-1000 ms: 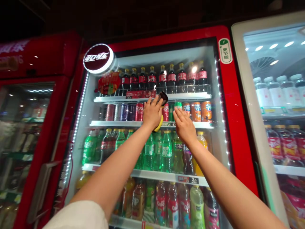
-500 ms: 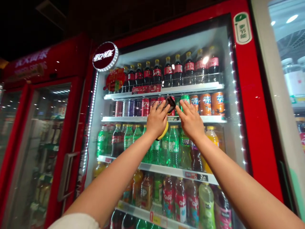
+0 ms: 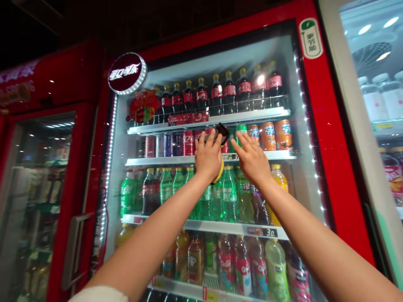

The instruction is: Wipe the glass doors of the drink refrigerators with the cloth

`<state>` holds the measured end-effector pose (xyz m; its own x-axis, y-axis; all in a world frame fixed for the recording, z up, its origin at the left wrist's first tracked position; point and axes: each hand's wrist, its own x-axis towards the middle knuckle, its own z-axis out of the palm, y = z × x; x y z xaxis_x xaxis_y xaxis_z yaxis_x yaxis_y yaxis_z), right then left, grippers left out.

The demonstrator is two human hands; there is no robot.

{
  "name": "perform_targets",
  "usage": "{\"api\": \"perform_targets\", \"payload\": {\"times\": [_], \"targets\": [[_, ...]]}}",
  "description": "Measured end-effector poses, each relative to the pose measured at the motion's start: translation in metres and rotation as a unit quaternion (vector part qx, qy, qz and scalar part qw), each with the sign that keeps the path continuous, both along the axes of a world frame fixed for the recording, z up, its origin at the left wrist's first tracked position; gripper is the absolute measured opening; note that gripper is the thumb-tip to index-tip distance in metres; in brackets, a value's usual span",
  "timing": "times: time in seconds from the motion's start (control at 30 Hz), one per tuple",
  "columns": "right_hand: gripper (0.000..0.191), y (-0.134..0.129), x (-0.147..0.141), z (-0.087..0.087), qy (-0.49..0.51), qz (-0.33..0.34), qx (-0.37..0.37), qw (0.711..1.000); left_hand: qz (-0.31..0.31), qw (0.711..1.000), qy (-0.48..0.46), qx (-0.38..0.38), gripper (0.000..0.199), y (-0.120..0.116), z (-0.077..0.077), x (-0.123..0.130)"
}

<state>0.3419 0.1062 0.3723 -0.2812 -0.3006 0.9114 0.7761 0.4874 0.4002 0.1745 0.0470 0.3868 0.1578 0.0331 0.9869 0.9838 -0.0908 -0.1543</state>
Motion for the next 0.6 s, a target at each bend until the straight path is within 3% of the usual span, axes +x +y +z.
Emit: {"api": "perform_targets", "payload": {"times": [0.13, 0.23, 0.47, 0.53, 0.6], "targets": [[0.066, 0.001, 0.003, 0.001, -0.002, 0.004, -0.008, 1.000, -0.025, 0.999, 0.034, 0.015, 0.051, 0.002, 0.045, 0.014], [0.059, -0.001, 0.005, 0.001, -0.003, -0.003, -0.007, 1.000, -0.046, 0.998, 0.035, 0.032, 0.049, 0.004, 0.058, 0.000], [0.070, -0.001, 0.007, -0.001, -0.004, -0.010, -0.021, 1.000, -0.048, 0.989, -0.126, 0.059, 0.047, -0.002, 0.040, -0.094], [0.070, 0.000, 0.007, -0.002, -0.005, -0.014, -0.025, 1.000, -0.036, 0.980, -0.186, 0.066, 0.048, -0.005, 0.027, -0.106], [0.068, 0.001, 0.007, -0.002, -0.007, -0.017, -0.024, 1.000, -0.021, 0.978, -0.198, 0.068, 0.048, -0.006, 0.011, -0.099]]}}
